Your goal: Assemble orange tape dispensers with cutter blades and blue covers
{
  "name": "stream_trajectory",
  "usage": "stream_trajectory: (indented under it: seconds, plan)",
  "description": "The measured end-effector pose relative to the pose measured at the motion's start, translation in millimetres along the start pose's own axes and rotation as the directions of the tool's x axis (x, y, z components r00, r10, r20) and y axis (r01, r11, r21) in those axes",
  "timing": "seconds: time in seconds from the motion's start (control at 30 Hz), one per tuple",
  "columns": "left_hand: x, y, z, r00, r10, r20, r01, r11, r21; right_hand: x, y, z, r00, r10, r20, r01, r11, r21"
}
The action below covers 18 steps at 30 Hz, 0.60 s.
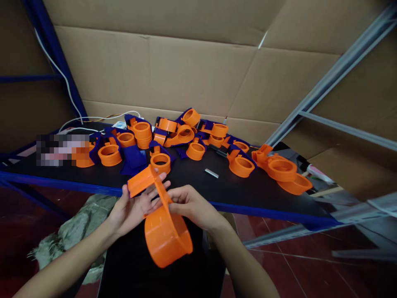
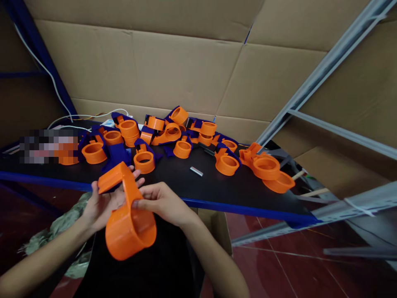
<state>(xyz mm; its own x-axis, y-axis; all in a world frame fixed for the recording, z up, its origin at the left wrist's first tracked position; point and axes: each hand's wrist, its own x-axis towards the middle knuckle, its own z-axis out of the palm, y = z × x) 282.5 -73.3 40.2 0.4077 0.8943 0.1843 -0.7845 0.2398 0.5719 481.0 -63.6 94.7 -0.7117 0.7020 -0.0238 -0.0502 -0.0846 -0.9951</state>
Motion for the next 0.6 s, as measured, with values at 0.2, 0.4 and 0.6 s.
stream_trajectory:
  seconds: [0.2, 0.4, 0.6]
  plan:
    - [-1.3, 3.7, -17.6, 0.998, -0.042, 0.047, 0.045, 0.998, -0.047, 9.2, 6.7, 6.6, 0.985, 0.006, 0.172, 0.043, 0.959, -0.279]
    - [2.0, -1.8, -22.9, 0.993, -0.11, -0.044, 0.107, 0.992, -0.071, 0.3, -2.3, -12.2, 0.985, -0.042, 0.17, 0.146, 0.737, -0.66]
    - [2.4, -7.1, -17.3, 0.973, 0.023, -0.228, -0.011, 0.998, 0.054, 3.6, -6.7, -39.5, 0.953, -0.238, -0.187, 0.084, 0.802, -0.591]
